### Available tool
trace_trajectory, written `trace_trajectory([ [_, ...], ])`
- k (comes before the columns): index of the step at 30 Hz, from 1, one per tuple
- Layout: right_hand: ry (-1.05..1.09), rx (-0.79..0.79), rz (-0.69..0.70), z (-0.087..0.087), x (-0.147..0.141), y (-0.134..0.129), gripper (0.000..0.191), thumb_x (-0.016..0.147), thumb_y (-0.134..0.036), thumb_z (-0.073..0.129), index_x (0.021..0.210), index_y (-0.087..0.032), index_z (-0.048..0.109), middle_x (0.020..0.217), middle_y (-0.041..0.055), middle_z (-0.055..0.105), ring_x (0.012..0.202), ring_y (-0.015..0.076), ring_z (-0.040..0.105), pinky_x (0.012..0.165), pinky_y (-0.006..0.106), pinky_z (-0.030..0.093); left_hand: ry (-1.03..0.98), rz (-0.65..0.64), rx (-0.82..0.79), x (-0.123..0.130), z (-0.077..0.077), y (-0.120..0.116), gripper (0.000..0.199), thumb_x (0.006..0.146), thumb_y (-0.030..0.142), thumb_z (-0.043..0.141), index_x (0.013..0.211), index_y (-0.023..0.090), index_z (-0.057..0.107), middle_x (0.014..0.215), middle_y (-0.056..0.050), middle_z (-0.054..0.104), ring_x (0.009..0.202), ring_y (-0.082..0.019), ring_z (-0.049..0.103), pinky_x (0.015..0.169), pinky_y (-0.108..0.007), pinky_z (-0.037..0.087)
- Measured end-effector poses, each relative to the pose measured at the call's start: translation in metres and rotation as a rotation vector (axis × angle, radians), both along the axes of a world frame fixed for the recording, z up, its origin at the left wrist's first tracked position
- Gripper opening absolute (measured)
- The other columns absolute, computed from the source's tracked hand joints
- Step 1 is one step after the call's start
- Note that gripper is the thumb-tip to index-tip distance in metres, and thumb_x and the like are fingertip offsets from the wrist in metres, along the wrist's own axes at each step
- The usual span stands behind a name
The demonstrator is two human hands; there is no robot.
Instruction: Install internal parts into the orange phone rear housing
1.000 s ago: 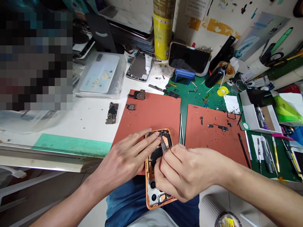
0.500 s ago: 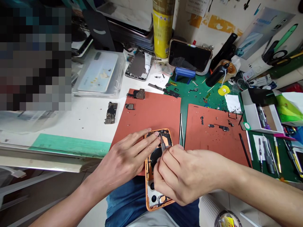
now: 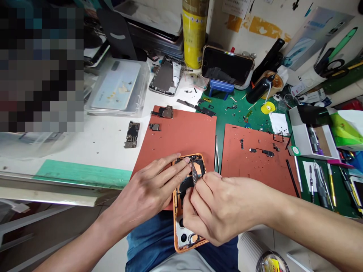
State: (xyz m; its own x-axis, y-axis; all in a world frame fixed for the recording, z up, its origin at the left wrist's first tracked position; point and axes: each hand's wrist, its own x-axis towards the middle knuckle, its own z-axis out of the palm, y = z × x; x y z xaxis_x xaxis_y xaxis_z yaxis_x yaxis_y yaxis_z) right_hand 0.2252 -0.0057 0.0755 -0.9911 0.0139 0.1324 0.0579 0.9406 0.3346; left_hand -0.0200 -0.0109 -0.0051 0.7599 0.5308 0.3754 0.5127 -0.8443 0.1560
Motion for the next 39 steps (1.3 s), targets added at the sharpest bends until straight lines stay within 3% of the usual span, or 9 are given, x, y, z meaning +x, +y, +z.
trace_trajectory([
  [3, 0.005, -0.003, -0.023, -0.001, 0.001, -0.002, 0.02, 0.103, -0.02, 0.06, 0.103, -0.011, 0.077, 0.071, 0.0051, 0.073, 0.057, 0.0189, 0.062, 0.055, 0.036, 0.045, -0.008, -0.003, -0.006, 0.0, 0.0, 0.0, 0.04, 0.103, 0.007, 0.058, 0.142, 0.002, 0.068, 0.144, -0.018, 0.074, 0.133, -0.037, 0.067, 0.103, -0.05, 0.067],
  [9, 0.04, -0.018, -0.031, 0.0, 0.0, -0.003, 0.03, 0.106, -0.019, 0.051, 0.103, -0.01, 0.079, 0.085, 0.0111, 0.08, 0.07, 0.0219, 0.071, 0.064, 0.037, 0.052, -0.013, 0.0, -0.005, 0.0, 0.001, 0.0, 0.04, 0.103, 0.005, 0.055, 0.141, 0.002, 0.069, 0.143, -0.017, 0.074, 0.132, -0.037, 0.068, 0.103, -0.05, 0.067],
  [15, 0.02, 0.002, -0.038, -0.001, -0.001, -0.002, 0.017, 0.103, -0.02, 0.061, 0.103, -0.012, 0.076, 0.075, 0.0049, 0.076, 0.062, 0.0199, 0.067, 0.06, 0.036, 0.05, -0.007, -0.003, -0.001, 0.0, 0.001, 0.0, 0.04, 0.103, 0.004, 0.055, 0.14, 0.002, 0.069, 0.143, -0.018, 0.074, 0.131, -0.038, 0.068, 0.102, -0.05, 0.067],
  [21, 0.016, -0.055, -0.084, 0.001, -0.002, -0.004, 0.02, 0.108, -0.021, 0.052, 0.108, -0.015, 0.071, 0.098, 0.0086, 0.082, 0.088, 0.0242, 0.077, 0.088, 0.042, 0.057, -0.02, 0.0, 0.004, -0.001, 0.001, 0.0, 0.04, 0.102, 0.003, 0.055, 0.139, 0.001, 0.07, 0.141, -0.018, 0.075, 0.131, -0.037, 0.068, 0.102, -0.05, 0.067],
  [27, 0.049, -0.047, -0.131, 0.0, -0.003, -0.009, 0.021, 0.107, -0.018, 0.05, 0.107, -0.012, 0.071, 0.089, 0.0101, 0.081, 0.076, 0.0229, 0.075, 0.075, 0.04, 0.057, -0.018, -0.006, -0.009, 0.0, 0.001, 0.0, 0.041, 0.102, 0.005, 0.058, 0.141, 0.001, 0.069, 0.143, -0.018, 0.074, 0.133, -0.038, 0.067, 0.104, -0.05, 0.067],
  [34, 0.058, -0.031, -0.139, -0.003, 0.001, -0.013, 0.027, 0.108, -0.021, 0.047, 0.107, -0.012, 0.073, 0.098, 0.0125, 0.084, 0.089, 0.0267, 0.08, 0.084, 0.041, 0.059, -0.022, -0.002, -0.007, -0.001, 0.0, 0.0, 0.039, 0.104, 0.008, 0.057, 0.141, 0.002, 0.069, 0.143, -0.018, 0.074, 0.133, -0.037, 0.067, 0.103, -0.049, 0.067],
  [39, 0.016, 0.015, -0.102, -0.001, 0.001, -0.012, 0.028, 0.107, -0.021, 0.049, 0.108, -0.011, 0.075, 0.095, 0.0122, 0.084, 0.081, 0.0254, 0.077, 0.076, 0.041, 0.057, -0.004, -0.003, -0.006, -0.001, 0.001, 0.0, 0.039, 0.105, 0.009, 0.056, 0.141, 0.002, 0.069, 0.143, -0.019, 0.074, 0.133, -0.037, 0.067, 0.103, -0.05, 0.067],
])
